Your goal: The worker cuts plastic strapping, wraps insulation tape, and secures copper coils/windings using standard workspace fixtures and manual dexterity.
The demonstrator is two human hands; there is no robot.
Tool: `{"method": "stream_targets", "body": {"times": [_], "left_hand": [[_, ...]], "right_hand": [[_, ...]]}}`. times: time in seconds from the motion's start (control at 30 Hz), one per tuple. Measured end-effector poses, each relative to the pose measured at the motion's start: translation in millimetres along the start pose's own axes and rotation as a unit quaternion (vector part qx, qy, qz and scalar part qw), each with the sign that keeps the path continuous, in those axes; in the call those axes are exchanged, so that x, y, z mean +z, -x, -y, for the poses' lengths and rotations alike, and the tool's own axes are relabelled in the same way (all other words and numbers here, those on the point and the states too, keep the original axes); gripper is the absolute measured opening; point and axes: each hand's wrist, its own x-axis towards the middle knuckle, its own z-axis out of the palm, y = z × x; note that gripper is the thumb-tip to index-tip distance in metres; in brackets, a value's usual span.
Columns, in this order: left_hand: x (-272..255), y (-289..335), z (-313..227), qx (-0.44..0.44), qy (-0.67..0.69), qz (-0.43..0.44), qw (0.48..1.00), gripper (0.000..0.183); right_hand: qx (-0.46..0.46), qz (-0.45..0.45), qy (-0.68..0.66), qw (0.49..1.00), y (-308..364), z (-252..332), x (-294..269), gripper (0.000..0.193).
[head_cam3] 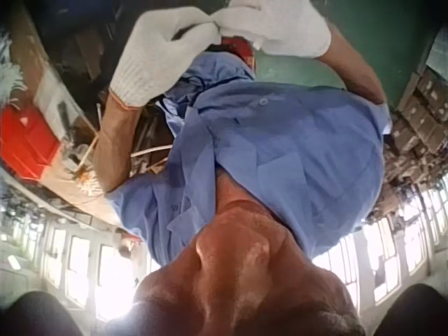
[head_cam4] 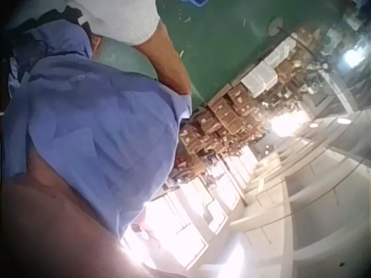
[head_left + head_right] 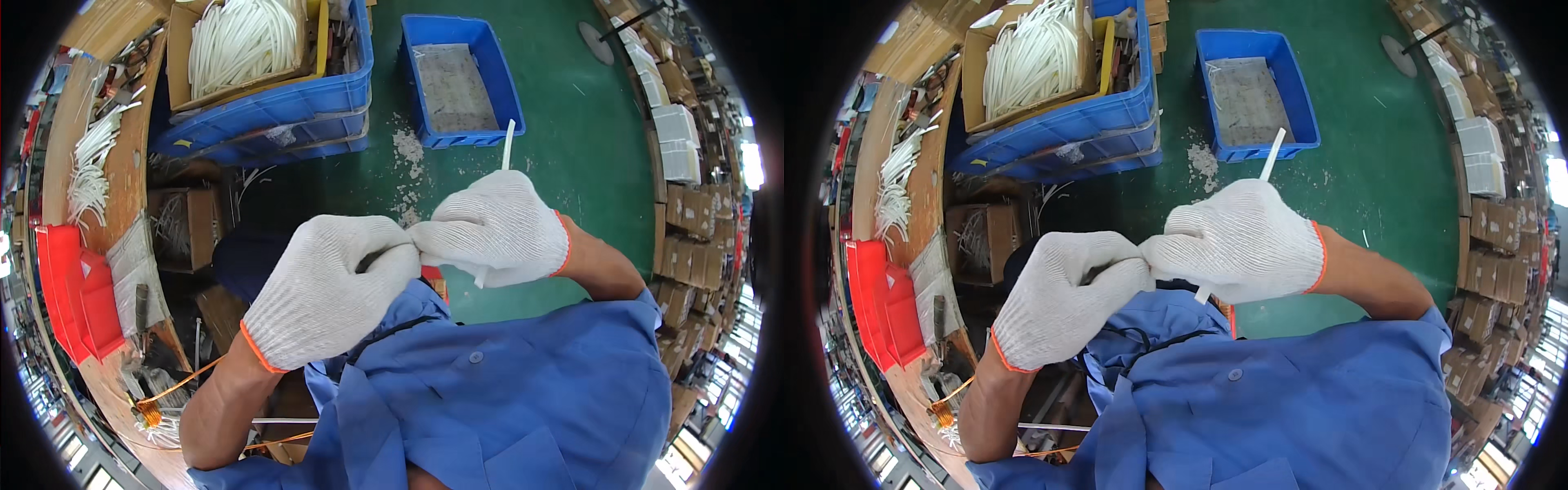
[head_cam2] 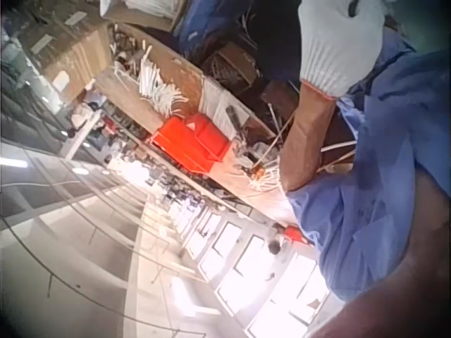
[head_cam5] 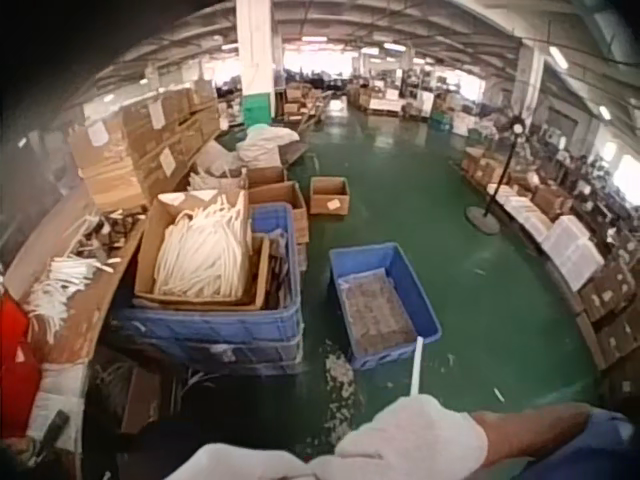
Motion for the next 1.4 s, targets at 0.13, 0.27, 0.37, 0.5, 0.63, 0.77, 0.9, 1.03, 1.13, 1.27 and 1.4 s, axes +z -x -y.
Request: {"method": "stream_targets", "body": {"times": [0.13, 0.27, 0.37, 0.5, 0.63, 0.77, 0.9, 1.03, 1.13, 1.27, 1.4], "left_hand": [[-1.4, 2.7, 0.0, -0.011, 0.009, -0.009, 1.000, 0.023], [-1.1, -0.1, 7.6, 0.036, -0.003, -0.043, 0.998, 0.023], [-5.0, 0.3, 0.8, -0.004, 0.004, -0.043, 0.999, 0.021], [-8.9, 0.4, -6.9, -0.018, -0.010, -0.042, 0.999, 0.020], [-5.4, 1.2, -1.9, 0.004, -0.002, -0.057, 0.998, 0.020], [-6.2, 2.1, -6.0, -0.006, -0.011, -0.058, 0.998, 0.020], [-4.8, 2.7, -6.2, 0.001, -0.007, -0.058, 0.998, 0.020], [-2.0, 4.0, -2.6, 0.015, -0.003, -0.067, 0.998, 0.020], [-3.5, 4.0, -7.3, -0.001, -0.004, -0.062, 0.998, 0.020], [-1.6, 4.3, -5.7, 0.011, -0.005, -0.067, 0.998, 0.020], [-2.4, 3.7, -5.9, 0.002, -0.008, -0.059, 0.998, 0.020]], "right_hand": [[0.024, -0.009, -0.055, 0.998, 6.7, -2.1, 7.1, 0.028], [0.117, -0.044, -0.106, 0.987, 16.6, -16.5, 13.5, 0.039], [0.286, 0.071, -0.164, 0.941, 8.5, 1.0, 1.0, 0.054], [0.201, -0.003, -0.130, 0.971, 12.9, 5.2, 6.6, 0.074], [0.062, -0.016, -0.027, 0.998, 14.9, -10.3, 10.7, 0.066], [0.159, 0.011, -0.066, 0.985, 9.4, -1.4, 1.3, 0.042], [0.144, -0.059, -0.087, 0.984, 14.5, -5.2, 13.0, 0.038], [0.107, -0.084, -0.177, 0.975, 14.9, -10.4, 9.8, 0.039], [0.105, -0.087, -0.188, 0.973, 13.8, -8.3, 8.2, 0.037], [0.080, -0.065, -0.078, 0.992, 13.7, -7.7, 14.3, 0.033], [0.096, -0.025, 0.001, 0.995, 15.1, -5.4, 19.4, 0.031]]}}
